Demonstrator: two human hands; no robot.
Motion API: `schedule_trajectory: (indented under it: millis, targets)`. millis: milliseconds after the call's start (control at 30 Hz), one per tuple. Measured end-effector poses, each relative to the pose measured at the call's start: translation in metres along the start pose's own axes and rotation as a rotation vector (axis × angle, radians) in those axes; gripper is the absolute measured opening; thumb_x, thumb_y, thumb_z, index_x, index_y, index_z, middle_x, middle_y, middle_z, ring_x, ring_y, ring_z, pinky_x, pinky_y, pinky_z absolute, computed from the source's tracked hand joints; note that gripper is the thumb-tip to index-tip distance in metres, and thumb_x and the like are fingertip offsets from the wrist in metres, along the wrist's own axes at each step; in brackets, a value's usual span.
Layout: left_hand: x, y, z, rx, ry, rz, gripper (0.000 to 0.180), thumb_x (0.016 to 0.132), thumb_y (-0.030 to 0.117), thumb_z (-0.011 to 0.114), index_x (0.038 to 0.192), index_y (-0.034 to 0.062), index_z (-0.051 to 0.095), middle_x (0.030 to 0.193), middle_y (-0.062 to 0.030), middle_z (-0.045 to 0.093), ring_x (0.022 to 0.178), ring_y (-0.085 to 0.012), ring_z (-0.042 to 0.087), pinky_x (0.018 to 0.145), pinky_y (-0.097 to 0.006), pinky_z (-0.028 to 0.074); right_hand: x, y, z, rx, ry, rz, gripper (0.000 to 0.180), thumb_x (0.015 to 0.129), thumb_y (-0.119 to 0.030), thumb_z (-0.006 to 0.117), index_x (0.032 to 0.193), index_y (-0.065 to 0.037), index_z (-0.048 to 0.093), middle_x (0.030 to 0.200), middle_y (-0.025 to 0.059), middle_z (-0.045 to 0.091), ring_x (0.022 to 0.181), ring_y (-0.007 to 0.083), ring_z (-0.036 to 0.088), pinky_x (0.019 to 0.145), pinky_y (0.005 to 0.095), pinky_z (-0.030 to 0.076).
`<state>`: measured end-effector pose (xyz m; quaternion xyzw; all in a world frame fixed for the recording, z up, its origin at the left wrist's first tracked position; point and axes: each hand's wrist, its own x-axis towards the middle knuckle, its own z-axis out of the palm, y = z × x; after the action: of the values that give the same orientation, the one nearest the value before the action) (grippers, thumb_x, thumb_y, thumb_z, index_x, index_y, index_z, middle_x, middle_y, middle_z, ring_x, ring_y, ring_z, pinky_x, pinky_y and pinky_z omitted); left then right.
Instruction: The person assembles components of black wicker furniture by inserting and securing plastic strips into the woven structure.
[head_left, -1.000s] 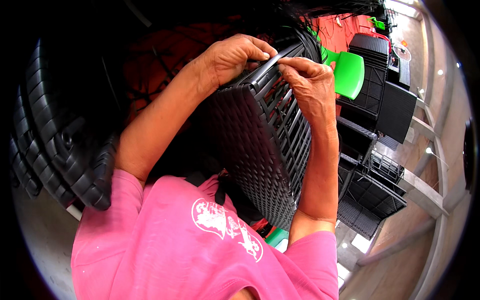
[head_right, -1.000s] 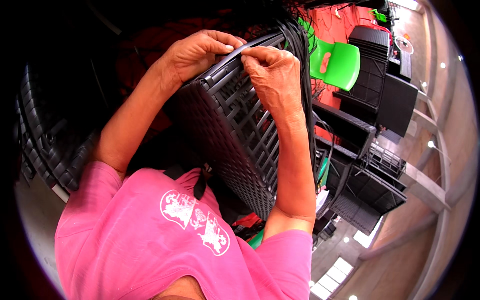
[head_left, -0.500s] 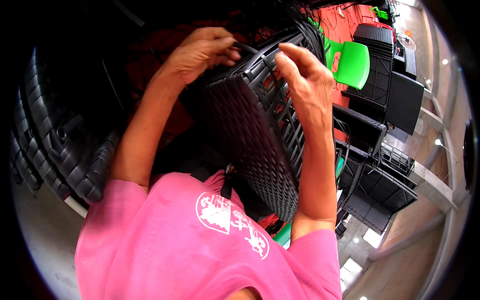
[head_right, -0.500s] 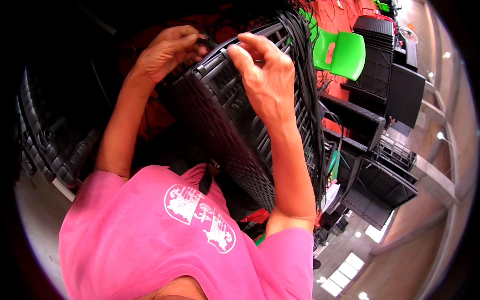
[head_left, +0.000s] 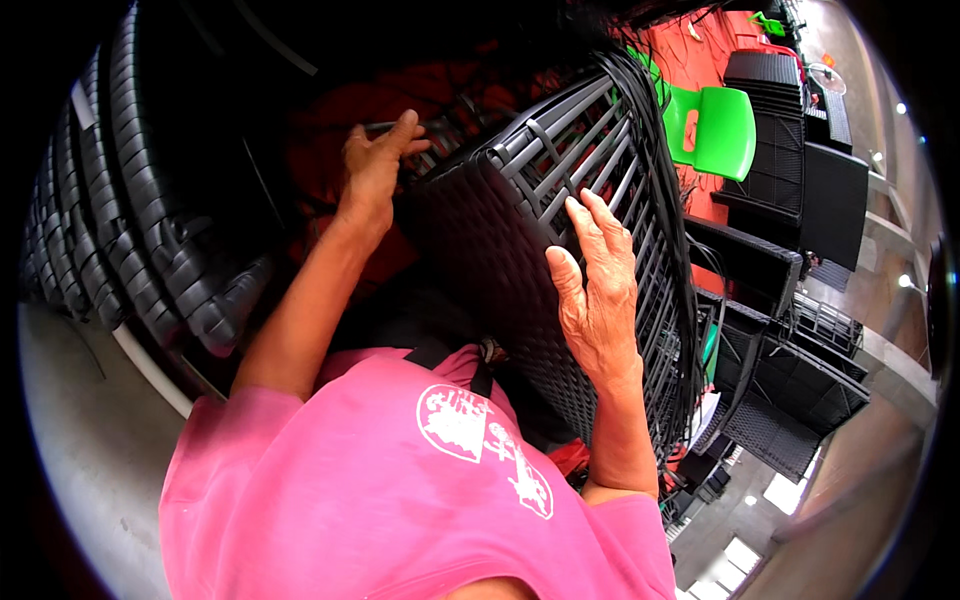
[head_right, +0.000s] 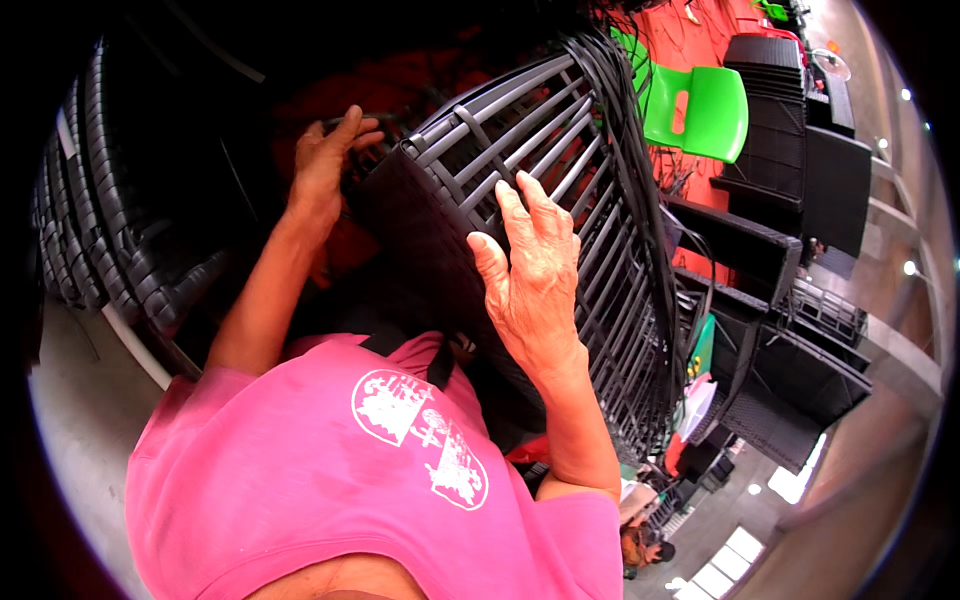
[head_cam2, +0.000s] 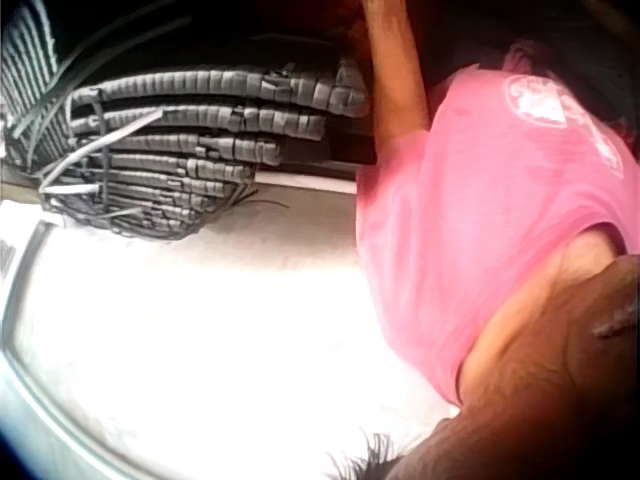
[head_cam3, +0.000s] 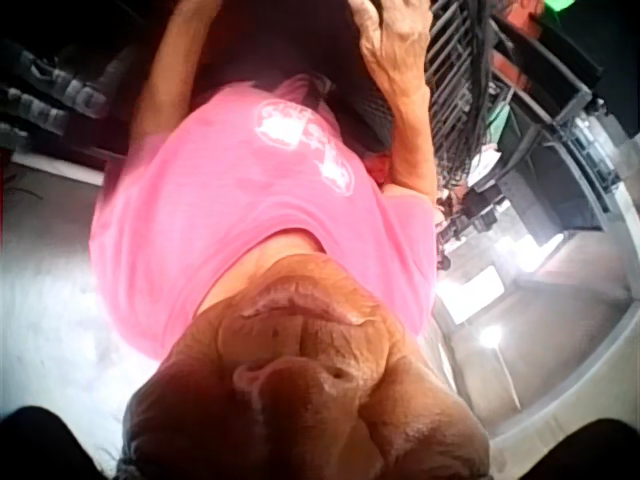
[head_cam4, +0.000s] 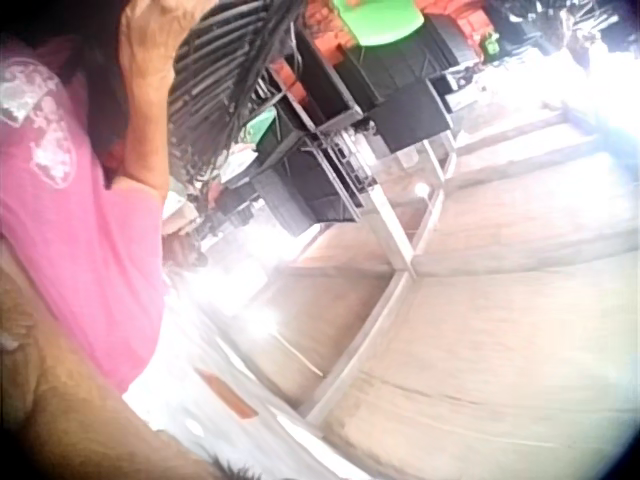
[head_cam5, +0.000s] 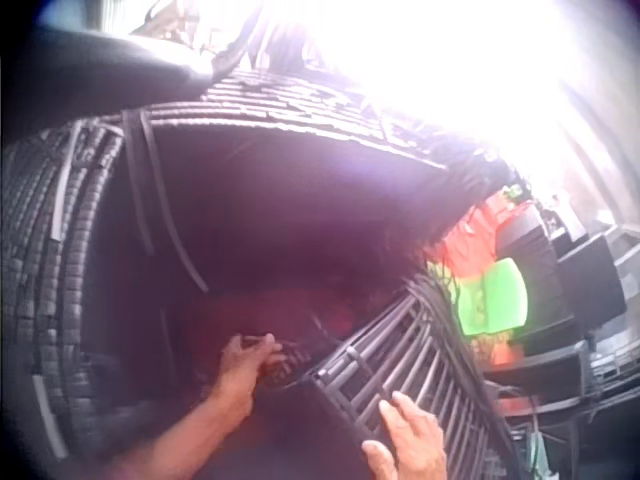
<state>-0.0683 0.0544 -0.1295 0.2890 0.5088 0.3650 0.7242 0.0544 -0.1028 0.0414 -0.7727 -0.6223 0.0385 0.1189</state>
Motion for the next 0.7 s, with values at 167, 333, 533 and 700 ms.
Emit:
schedule_trajectory:
  millis: [167, 333, 533, 700]
  targets:
    - [-0.033, 0.035, 0.002, 0.333, 0.060, 0.425, 0.072, 0.085, 0.019, 0.075, 0.135, -0.0105, 0.033, 0.090, -0.0110, 0.070, 0.084, -0.0159, 0.067, 0.082, -0.024, 0.050, -0.003, 0.002, 0.016, -0.017, 0.094, -0.002, 0.047, 0.095, -0.036, 0.058, 0.127, -0.001, 0.057, 0.133, 0.0168, 0.053, 0.115, 0.0339, 0.051, 0.092, 0.0433, 0.039]
    - [-0.041, 0.042, 0.018, 0.068, 0.066, 0.480, 0.061, 0.085, 0.003, 0.072, 0.133, -0.0069, 0.035, 0.085, -0.0117, 0.069, 0.076, -0.0146, 0.067, 0.073, -0.023, 0.052, -0.005, 0.003, 0.021, 0.035, 0.164, 0.025, 0.044, 0.090, -0.032, 0.064, 0.122, -0.001, 0.059, 0.131, 0.0148, 0.055, 0.113, 0.0331, 0.053, 0.091, 0.0437, 0.041]
    - [-0.039, 0.038, 0.026, 0.038, -0.161, 0.564, 0.019, 0.089, 0.018, 0.072, 0.101, 0.0027, 0.072, 0.073, 0.0007, 0.067, 0.060, -0.0023, 0.052, 0.057, -0.016, 0.039, -0.004, 0.004, 0.026, 0.087, 0.193, 0.069, 0.044, 0.088, -0.030, 0.066, 0.121, -0.002, 0.060, 0.127, 0.0146, 0.058, 0.115, 0.0324, 0.054, 0.095, 0.0441, 0.040]
    - [-0.013, 0.042, 0.025, 0.222, -0.366, 0.303, 0.033, 0.093, 0.032, 0.065, 0.110, 0.0037, 0.070, 0.085, -0.0035, 0.070, 0.073, -0.0073, 0.061, 0.066, -0.022, 0.049, -0.004, 0.003, 0.027, 0.092, 0.196, 0.070, 0.042, 0.087, -0.031, 0.067, 0.117, -0.002, 0.063, 0.127, 0.0140, 0.059, 0.114, 0.0321, 0.054, 0.095, 0.0443, 0.040]
